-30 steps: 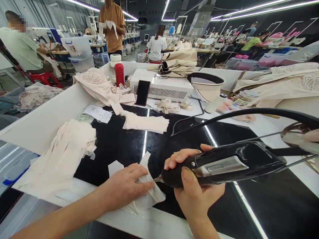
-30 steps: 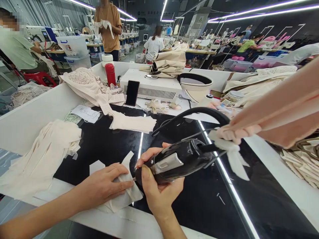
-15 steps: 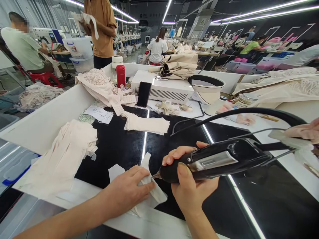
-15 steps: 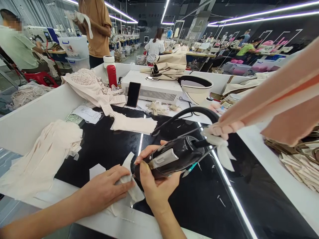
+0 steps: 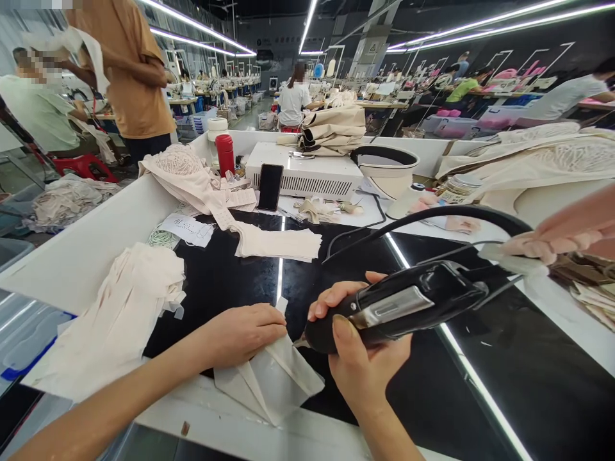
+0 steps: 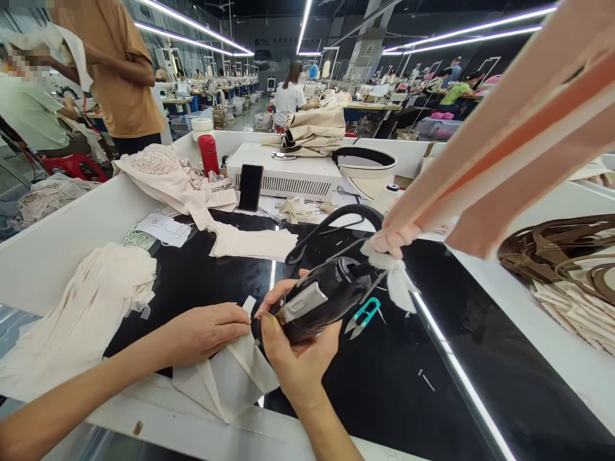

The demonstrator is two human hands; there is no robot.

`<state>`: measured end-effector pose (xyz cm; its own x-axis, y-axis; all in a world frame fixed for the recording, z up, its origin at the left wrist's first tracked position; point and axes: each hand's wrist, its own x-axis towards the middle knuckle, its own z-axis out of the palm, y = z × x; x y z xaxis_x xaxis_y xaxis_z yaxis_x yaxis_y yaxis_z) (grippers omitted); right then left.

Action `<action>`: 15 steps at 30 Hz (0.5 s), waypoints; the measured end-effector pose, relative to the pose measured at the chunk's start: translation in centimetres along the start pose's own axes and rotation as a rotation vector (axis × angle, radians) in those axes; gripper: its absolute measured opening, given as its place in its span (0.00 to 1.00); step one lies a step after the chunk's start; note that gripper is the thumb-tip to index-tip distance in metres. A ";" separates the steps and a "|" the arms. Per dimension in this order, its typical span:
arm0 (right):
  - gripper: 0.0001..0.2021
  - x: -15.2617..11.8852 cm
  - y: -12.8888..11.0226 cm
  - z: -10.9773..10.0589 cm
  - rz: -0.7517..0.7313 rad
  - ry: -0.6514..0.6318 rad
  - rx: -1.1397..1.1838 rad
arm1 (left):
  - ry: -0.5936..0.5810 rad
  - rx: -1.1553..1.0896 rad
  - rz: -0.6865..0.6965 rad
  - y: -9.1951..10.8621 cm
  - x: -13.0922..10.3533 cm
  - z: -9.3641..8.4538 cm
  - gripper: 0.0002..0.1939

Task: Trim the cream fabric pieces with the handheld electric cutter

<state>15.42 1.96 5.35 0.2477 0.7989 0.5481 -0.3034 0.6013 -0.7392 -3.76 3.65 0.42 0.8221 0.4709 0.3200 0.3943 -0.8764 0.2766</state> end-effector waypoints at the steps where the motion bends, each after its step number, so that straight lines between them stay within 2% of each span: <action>1: 0.22 0.0 0.0 0.1 -0.001 0.006 -0.003 | -0.002 -0.004 -0.011 -0.1 -0.2 -0.1 0.13; 6: 0.22 0.1 -0.1 0.3 -0.002 0.024 -0.033 | 0.001 0.017 -0.059 0.1 -1.0 -0.7 0.13; 15: 0.23 -0.2 0.2 0.2 -0.023 0.019 -0.069 | -0.023 0.159 -0.009 0.5 -1.4 -1.0 0.12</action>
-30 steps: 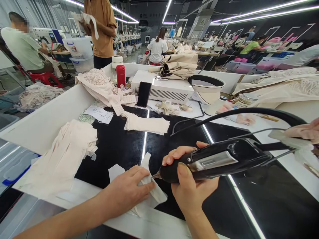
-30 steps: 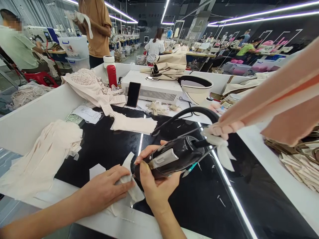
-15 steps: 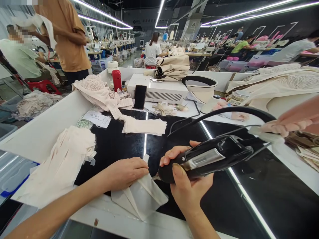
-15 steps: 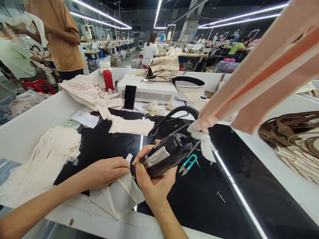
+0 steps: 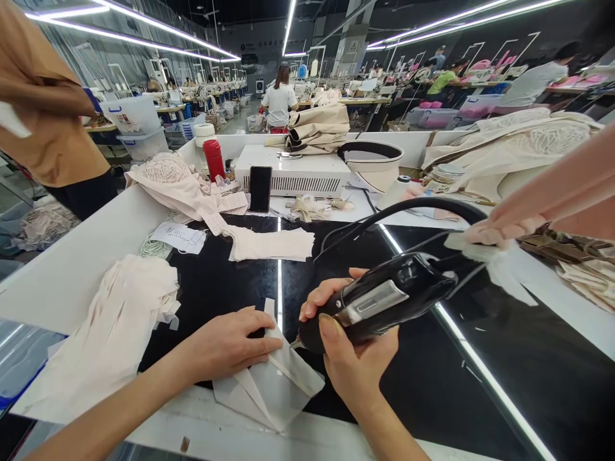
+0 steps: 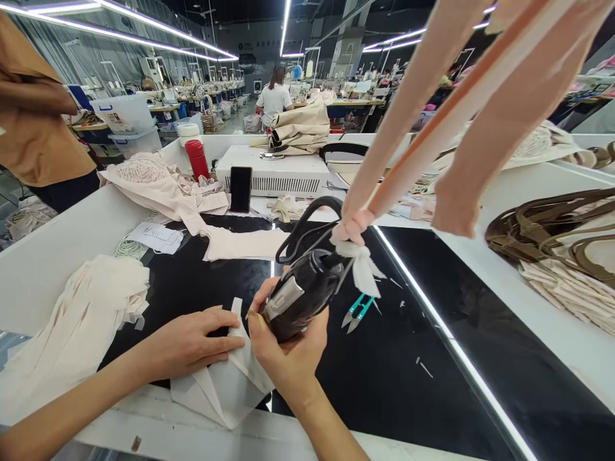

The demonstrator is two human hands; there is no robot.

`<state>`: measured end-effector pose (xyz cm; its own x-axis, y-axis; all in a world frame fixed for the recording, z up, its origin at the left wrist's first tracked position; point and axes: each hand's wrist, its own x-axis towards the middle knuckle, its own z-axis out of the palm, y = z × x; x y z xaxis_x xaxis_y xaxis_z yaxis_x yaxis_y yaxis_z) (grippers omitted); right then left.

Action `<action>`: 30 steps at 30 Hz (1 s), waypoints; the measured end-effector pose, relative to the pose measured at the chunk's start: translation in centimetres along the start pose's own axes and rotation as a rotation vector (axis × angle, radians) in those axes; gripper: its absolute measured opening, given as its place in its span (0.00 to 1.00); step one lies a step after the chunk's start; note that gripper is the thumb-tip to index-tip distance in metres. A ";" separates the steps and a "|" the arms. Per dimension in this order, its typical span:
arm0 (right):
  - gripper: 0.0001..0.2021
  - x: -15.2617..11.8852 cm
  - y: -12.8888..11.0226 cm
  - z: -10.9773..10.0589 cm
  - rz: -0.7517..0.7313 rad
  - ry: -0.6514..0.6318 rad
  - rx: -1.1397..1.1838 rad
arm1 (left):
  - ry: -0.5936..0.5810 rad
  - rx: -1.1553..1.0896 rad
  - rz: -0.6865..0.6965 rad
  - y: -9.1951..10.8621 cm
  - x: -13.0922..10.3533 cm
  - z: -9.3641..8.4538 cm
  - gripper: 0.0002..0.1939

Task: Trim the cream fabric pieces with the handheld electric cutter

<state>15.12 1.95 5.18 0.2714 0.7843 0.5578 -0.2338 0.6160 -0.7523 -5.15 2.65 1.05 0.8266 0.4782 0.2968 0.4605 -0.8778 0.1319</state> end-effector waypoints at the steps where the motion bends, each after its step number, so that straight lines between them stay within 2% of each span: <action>1: 0.23 0.0 0.0 0.0 0.004 -0.002 0.008 | 0.002 0.001 -0.003 0.0 -0.1 0.0 0.12; 9: 0.22 0.7 0.2 0.6 0.014 0.012 0.112 | 0.004 -0.014 -0.025 0.1 -0.1 0.4 0.11; 18: 0.18 0.8 0.6 1.2 0.030 0.007 0.078 | 0.011 -0.020 -0.027 0.2 -0.1 0.6 0.12; 25: 0.22 1.1 1.2 1.5 0.031 0.015 0.085 | 0.007 -0.054 -0.033 0.0 -0.3 1.0 0.13; 30: 0.15 1.2 1.4 1.7 0.039 0.006 0.047 | 0.011 -0.057 -0.039 0.0 -0.4 1.0 0.14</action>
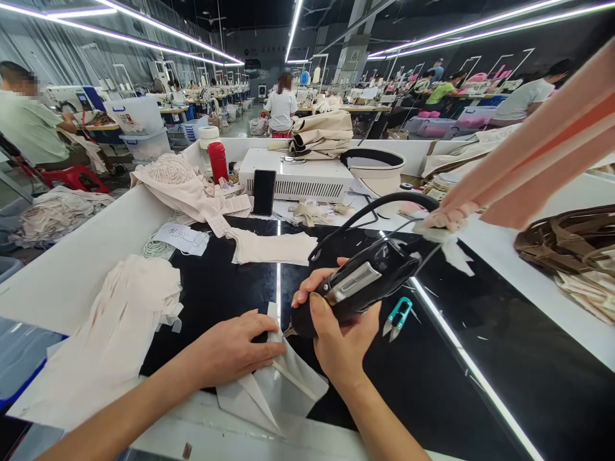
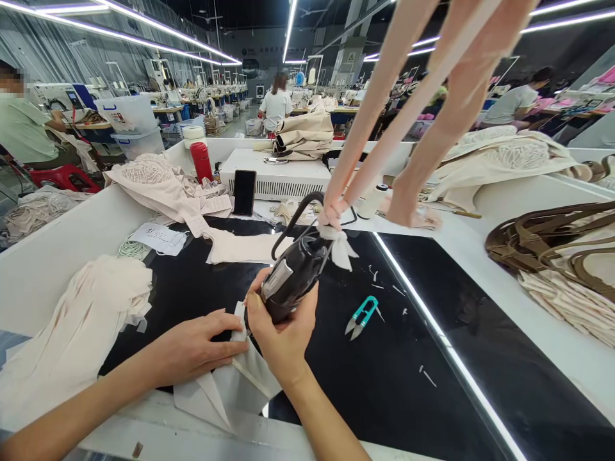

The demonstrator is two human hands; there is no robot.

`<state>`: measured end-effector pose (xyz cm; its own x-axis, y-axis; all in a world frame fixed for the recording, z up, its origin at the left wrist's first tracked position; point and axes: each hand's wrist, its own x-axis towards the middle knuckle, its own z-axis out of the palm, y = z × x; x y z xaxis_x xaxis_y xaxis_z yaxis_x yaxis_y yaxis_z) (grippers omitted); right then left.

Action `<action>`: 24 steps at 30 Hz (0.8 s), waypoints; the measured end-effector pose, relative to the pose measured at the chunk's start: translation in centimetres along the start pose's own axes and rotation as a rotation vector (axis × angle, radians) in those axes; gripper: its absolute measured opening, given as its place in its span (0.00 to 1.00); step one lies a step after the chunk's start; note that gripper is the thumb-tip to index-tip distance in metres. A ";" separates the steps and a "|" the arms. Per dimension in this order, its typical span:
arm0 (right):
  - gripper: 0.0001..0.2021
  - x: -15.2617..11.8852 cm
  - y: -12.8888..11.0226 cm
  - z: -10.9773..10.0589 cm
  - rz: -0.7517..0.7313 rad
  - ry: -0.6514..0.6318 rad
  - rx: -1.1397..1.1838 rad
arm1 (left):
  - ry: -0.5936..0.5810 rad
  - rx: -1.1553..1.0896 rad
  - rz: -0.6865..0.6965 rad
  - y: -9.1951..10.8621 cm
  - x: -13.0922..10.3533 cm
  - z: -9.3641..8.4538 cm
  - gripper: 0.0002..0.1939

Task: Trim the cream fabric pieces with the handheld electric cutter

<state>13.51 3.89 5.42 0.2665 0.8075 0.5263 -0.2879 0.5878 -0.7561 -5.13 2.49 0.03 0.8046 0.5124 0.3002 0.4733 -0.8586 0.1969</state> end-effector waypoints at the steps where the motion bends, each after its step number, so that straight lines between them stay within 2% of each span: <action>1: 0.15 0.1 0.0 0.0 -0.002 0.000 0.002 | 0.005 0.003 0.006 0.0 0.0 -0.1 0.14; 10: 0.17 0.3 0.9 0.6 -0.007 0.020 -0.022 | 0.011 -0.033 0.015 -0.1 0.0 -0.1 0.15; 14: 0.17 0.6 0.5 0.3 0.029 -0.005 -0.047 | 0.025 -0.059 -0.005 -0.3 -0.3 -0.3 0.15; 19: 0.19 1.9 -1.1 -2.3 0.037 -0.071 -0.175 | 0.052 -0.047 -0.050 0.4 0.4 -0.7 0.15; 24: 0.23 2.9 -1.6 -6.2 0.076 -0.186 -0.466 | 0.110 0.020 -0.060 2.7 2.5 0.3 0.13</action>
<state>20.46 4.96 5.74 0.0802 0.8675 0.4910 0.1523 0.4761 -0.8661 -1.69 1.47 1.00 0.7306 0.5610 0.3892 0.5279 -0.8256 0.1991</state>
